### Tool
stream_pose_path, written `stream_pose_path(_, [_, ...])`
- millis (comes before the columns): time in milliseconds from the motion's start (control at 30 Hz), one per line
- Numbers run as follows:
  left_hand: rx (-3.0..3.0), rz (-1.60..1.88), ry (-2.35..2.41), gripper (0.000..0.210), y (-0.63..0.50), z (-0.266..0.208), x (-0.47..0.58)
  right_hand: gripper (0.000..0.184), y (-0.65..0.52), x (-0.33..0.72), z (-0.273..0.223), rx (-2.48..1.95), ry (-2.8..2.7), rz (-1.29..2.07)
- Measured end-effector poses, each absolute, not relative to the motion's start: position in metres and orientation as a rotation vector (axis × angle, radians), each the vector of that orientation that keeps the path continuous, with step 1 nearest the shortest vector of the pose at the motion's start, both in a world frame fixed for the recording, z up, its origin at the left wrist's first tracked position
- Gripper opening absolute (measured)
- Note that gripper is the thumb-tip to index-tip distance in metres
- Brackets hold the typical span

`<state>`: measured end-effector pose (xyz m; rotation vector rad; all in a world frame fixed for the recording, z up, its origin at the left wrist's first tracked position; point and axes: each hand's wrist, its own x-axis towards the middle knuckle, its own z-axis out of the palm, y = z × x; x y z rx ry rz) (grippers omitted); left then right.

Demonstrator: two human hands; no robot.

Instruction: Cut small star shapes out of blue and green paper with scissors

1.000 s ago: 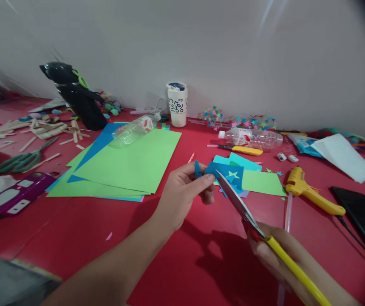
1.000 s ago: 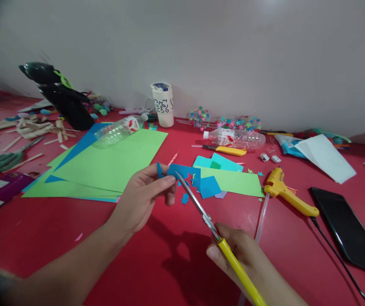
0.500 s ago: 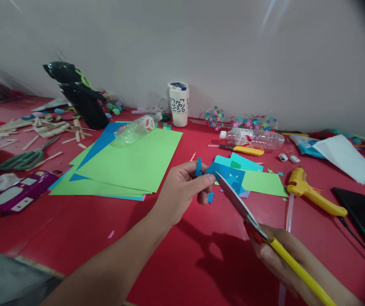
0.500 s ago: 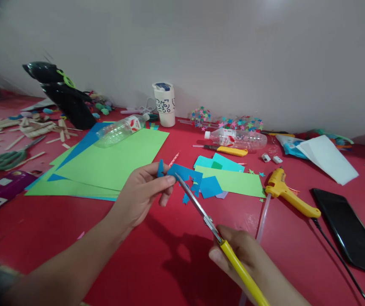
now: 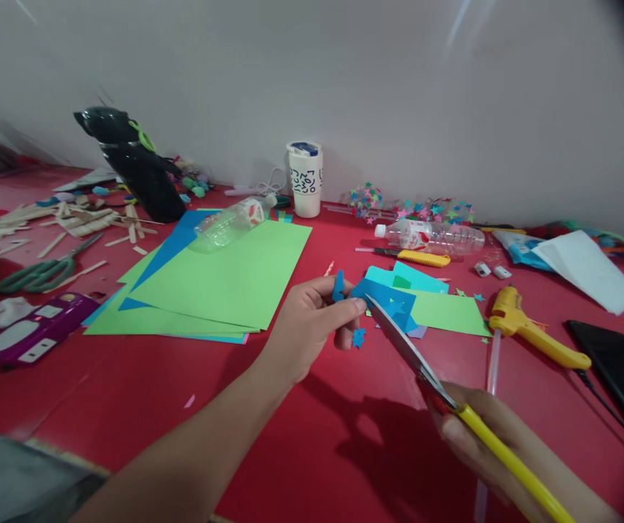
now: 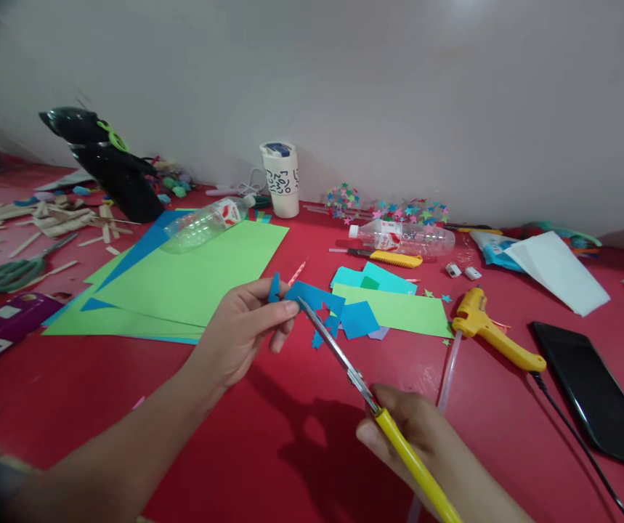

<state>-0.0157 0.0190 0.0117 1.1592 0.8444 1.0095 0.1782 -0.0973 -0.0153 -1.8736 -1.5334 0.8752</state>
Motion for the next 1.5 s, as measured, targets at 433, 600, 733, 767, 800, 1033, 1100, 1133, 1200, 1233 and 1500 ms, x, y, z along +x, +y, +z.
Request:
stream_pose_path(433, [1.194, 1.049, 0.809, 0.01, 0.019, 0.008, -0.015, 0.062, -0.09, 0.174, -0.008, -1.749, -1.45, 1.142])
stream_pose_path(600, [1.213, 1.099, 0.827, 0.008, 0.019, 0.007, -0.014, 0.059, -0.089, 0.172, -0.005, -1.687, -1.416, 1.246])
stream_pose_path(733, [1.186, 1.086, 0.809, 0.008, 0.017, 0.007, -0.014, 0.056, -0.09, 0.173, -0.008, -1.634, -1.426, 1.31])
stream_pose_path(767, [1.18, 1.086, 0.798, 0.008, 0.016, 0.007, -0.013, 0.055, -0.09, 0.173, -0.009, -1.618, -1.425, 1.317])
stream_pose_path(800, [1.175, 1.084, 0.788, 0.009, 0.015, 0.007, -0.012, 0.054, -0.091, 0.174, -0.011, -1.603, -1.423, 1.324])
stream_pose_path(1033, [1.148, 1.078, 0.769, 0.008, 0.009, 0.001, -0.006, 0.052, -0.092, 0.175, -0.015, -1.556, -1.423, 1.38])
stream_pose_path(1100, [1.141, 1.074, 0.767, 0.008, 0.009, 0.001, -0.006, 0.05, -0.092, 0.175, -0.014, -1.555, -1.426, 1.376])
stream_pose_path(1133, [1.137, 1.07, 0.767, 0.008, 0.009, 0.001, -0.006, 0.05, -0.092, 0.175, -0.014, -1.55, -1.429, 1.372])
stream_pose_path(1200, [1.127, 1.061, 0.765, 0.009, 0.009, 0.001, -0.006, 0.05, -0.092, 0.174, -0.013, -1.541, -1.44, 1.363])
stream_pose_path(1233, [1.124, 1.057, 0.764, 0.009, 0.01, 0.001, -0.006, 0.05, -0.092, 0.174, -0.013, -1.545, -1.444, 1.356])
stream_pose_path(1500, [1.121, 1.06, 0.754, 0.008, 0.012, 0.0, -0.008, 0.054, -0.09, 0.175, -0.015, -1.63, -1.44, 1.297])
